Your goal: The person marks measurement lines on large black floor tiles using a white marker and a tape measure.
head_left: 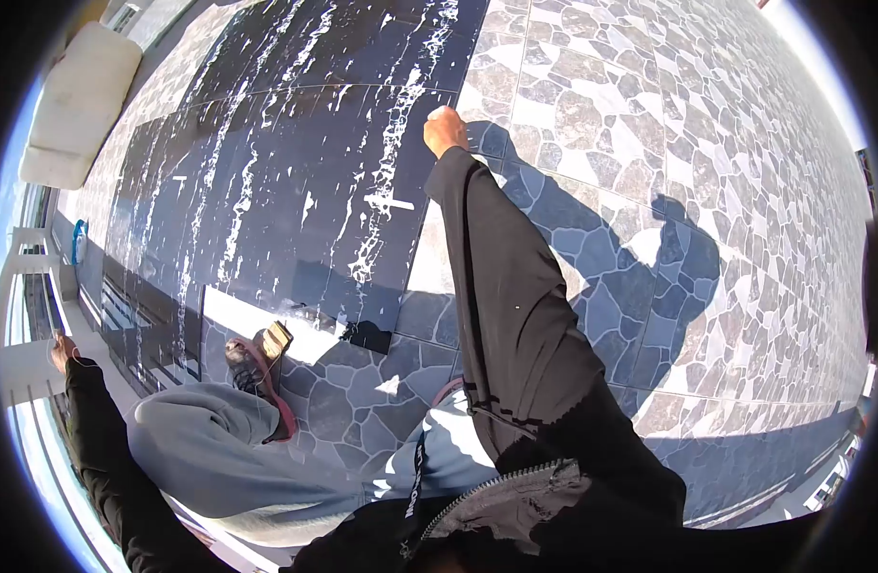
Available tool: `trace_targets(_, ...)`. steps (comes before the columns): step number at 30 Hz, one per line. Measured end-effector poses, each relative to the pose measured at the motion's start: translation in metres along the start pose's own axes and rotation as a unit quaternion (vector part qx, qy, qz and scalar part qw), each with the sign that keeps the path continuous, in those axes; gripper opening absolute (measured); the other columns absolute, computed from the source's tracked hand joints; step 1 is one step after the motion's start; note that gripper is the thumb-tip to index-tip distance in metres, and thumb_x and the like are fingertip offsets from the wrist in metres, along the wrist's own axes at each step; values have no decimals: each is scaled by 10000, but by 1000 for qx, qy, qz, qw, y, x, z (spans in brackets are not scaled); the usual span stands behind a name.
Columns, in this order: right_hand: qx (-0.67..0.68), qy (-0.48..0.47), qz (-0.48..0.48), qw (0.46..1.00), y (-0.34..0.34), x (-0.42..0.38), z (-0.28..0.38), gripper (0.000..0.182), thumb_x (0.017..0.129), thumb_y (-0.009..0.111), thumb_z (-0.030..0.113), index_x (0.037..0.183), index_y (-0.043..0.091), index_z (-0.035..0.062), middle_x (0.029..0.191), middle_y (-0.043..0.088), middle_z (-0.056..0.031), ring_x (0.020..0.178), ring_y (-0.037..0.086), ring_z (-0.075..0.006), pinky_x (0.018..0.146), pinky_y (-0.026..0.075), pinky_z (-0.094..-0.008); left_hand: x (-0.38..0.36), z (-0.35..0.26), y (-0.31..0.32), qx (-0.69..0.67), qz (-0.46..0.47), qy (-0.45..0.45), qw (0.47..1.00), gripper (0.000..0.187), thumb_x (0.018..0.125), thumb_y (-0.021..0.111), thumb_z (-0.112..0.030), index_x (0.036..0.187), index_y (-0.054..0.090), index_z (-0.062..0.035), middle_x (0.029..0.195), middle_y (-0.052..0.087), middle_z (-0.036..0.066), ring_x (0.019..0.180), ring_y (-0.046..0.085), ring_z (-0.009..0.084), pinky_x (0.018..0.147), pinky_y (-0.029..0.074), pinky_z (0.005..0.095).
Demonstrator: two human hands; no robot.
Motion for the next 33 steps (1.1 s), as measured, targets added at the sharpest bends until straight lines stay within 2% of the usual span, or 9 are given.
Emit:
trace_targets(8,-56,-17,17,998,-25,-23,51,240,679,603,131,882,653,12,999,624,-200,979,591,-335,828,482,-377,-11,-170,60,-240,28,47,969,715,765,449,-596,1001,616,58,1007,605,253,1012,559,357,863,415,392)
trace_targets(9,-55,-11,26,998,-36,-23,49,229,681,595,131,870,653,15,988,626,-202,974,591,-340,818,484,-374,-9,-186,92,-157,-11,159,975,716,762,455,-590,976,617,74,979,611,257,981,570,365,840,423,392)
trace_targets(10,-53,-8,39,998,-50,-25,47,217,684,586,132,857,652,18,977,628,-204,969,590,-345,809,486,-372,-41,-207,103,-258,83,89,958,709,760,455,-581,960,618,79,981,607,263,969,571,380,837,423,410)
trace_targets(11,-66,-19,-33,997,-67,-36,45,240,687,578,135,882,642,11,961,629,-215,963,595,-341,803,485,-362,-32,-215,154,-134,-36,237,962,698,769,448,-567,945,619,86,979,604,272,963,571,388,835,422,420)
trace_targets(13,-96,34,-59,993,-91,-26,22,272,700,562,148,919,627,-1,974,623,-223,965,593,-358,802,475,-373,-127,-243,151,-294,53,86,950,634,777,453,-536,911,634,57,943,612,268,952,575,384,822,426,414)
trace_targets(16,-188,20,-147,971,-134,-2,-30,273,719,615,245,876,651,25,880,653,-179,826,636,-313,735,480,-343,-218,-251,173,-250,198,280,906,463,819,483,-429,819,597,19,837,616,226,774,603,348,722,447,399)
trace_targets(17,-189,31,-147,970,-154,4,-47,257,733,610,250,866,656,35,855,656,-157,798,639,-264,698,480,-329,-229,-246,202,-172,111,395,896,429,810,523,-410,822,579,15,796,611,210,741,598,317,686,445,384)
trace_targets(21,-103,101,-84,986,-206,-27,-46,212,792,533,210,897,654,71,824,645,-79,717,617,-163,615,461,-325,-238,-247,204,-198,276,377,862,429,784,585,-414,847,598,10,779,624,166,746,602,251,697,447,354)
trace_targets(33,-131,1,47,990,-145,-33,60,282,819,441,187,1009,623,84,811,640,-51,614,600,-130,532,432,-269,-176,-163,216,-242,290,241,894,587,764,527,-500,952,607,49,915,629,222,914,603,313,791,435,351)
Point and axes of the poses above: each hand's wrist, its own x-axis towards the middle knuckle, its own y-axis out of the palm, z = x × y, the point moved 2 cm from there along x, towards the middle knuckle
